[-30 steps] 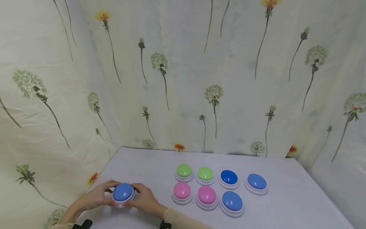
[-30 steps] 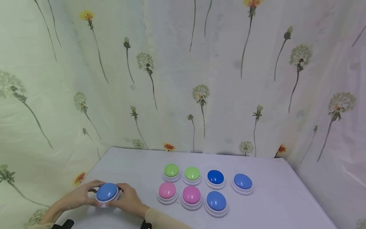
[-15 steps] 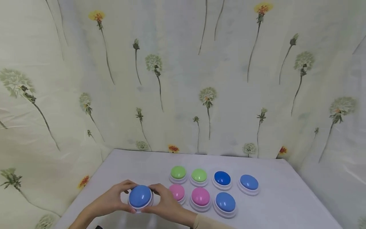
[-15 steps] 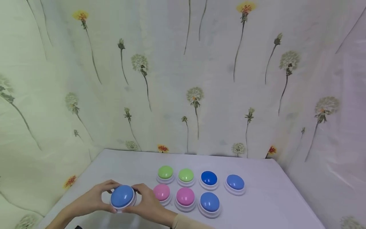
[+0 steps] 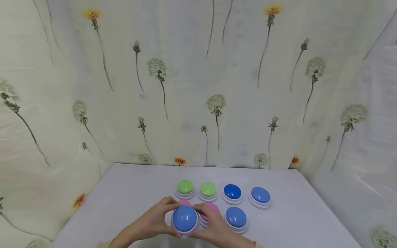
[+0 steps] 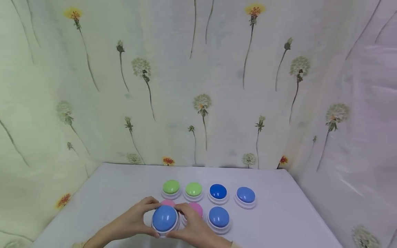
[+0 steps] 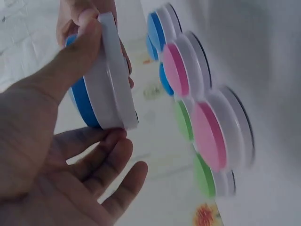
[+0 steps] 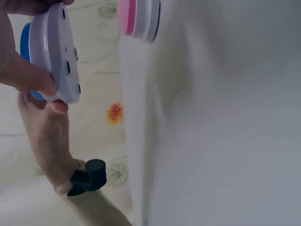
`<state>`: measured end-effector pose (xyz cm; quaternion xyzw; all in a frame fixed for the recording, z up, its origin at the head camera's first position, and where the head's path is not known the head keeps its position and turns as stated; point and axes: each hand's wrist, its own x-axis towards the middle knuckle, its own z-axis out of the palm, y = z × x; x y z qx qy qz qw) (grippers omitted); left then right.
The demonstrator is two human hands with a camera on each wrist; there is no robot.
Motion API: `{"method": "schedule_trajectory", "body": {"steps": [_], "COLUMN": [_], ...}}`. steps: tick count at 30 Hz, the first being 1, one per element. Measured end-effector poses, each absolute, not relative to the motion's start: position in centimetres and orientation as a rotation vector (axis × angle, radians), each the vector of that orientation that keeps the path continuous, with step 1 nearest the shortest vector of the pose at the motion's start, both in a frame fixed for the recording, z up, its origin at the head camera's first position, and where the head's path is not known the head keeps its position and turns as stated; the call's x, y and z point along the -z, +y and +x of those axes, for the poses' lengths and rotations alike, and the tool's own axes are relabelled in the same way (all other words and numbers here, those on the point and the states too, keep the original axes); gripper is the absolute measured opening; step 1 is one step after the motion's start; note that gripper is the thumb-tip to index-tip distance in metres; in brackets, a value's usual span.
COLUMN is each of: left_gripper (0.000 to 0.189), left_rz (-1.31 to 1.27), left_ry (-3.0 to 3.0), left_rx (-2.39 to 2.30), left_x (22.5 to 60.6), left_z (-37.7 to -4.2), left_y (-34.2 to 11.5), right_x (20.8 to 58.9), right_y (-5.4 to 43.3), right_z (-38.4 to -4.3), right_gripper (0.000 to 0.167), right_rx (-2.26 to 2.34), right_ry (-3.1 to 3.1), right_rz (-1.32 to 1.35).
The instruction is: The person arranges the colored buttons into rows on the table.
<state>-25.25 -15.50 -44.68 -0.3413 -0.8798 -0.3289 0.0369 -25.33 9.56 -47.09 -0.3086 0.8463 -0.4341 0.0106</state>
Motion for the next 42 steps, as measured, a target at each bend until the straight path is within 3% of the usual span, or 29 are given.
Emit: {"method": "schedule_trajectory", "body": {"steps": [17, 23, 35, 42], "left_gripper": [0.079, 0.081, 0.08, 0.064], "left_rz": [-1.123, -1.184, -1.207, -1.272], "left_ry": [-2.765, -2.724, -2.758, -2.681], "left_rx": [0.987, 0.932, 0.613, 0.321], "left_x": [43.5, 43.9, 46.8, 48.4], "left_z": [-27.7, -28.8, -30.4, -30.4], "left_y": [-2.2, 2.8, 10.4, 12.2], "right_x": [45.0, 43.1, 43.6, 45.5], "right_y": [21.3, 25.4, 30.1, 31.7], "right_z": [-24.7, -24.6, -25.8, -26.3], "right_gripper": [0.072, 0.076, 0.062, 0.057], "right_rx": [1.315, 1.08, 0.797, 0.734], "right_ry": [2.84, 3.015, 3.009, 2.942], "right_rz": [-0.567, -0.606, -0.505, -0.369]}}
